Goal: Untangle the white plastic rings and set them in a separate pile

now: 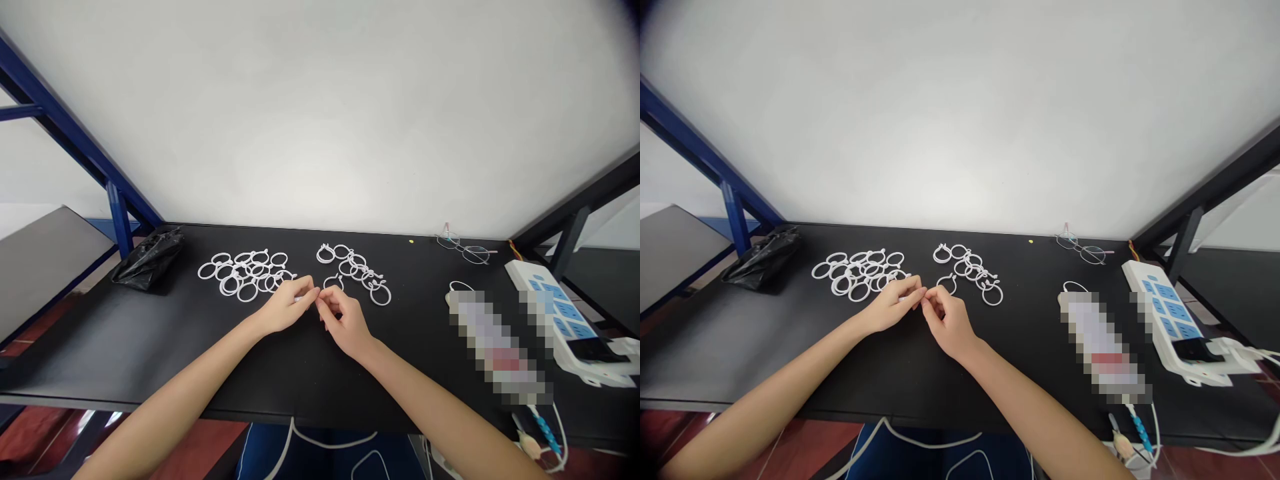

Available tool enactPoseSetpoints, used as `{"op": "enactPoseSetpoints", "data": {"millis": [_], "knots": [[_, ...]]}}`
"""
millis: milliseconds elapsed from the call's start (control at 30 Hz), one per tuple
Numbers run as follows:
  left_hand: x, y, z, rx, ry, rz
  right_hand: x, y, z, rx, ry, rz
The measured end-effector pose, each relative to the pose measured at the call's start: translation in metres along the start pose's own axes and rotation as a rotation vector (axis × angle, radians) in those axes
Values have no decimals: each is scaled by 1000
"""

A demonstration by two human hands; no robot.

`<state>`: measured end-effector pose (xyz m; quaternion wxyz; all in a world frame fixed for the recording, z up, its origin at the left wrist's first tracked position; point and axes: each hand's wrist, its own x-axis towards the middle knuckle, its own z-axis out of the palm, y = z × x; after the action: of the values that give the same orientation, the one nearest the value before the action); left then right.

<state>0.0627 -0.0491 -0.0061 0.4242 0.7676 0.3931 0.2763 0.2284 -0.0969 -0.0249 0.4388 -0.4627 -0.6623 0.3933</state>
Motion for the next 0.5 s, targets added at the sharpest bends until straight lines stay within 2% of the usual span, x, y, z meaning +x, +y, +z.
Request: {"op": "enactPoseSetpoints", "data": {"millis": [100,200,267,400,500], "knots": [[0,-1,-1,72,30,7,1,0,0,-41,80,-19],[0,-3,-5,189,109,16,3,-1,-3,-148,225,-93],[1,-5,-8,315,177,17,5,-3,-5,-196,276,-143],[3,-15,-14,561,314,39,7,1,-5,-216,254,-191],[5,-22,-18,671,338,79,8,6,-3,-284,204,-177]]}}
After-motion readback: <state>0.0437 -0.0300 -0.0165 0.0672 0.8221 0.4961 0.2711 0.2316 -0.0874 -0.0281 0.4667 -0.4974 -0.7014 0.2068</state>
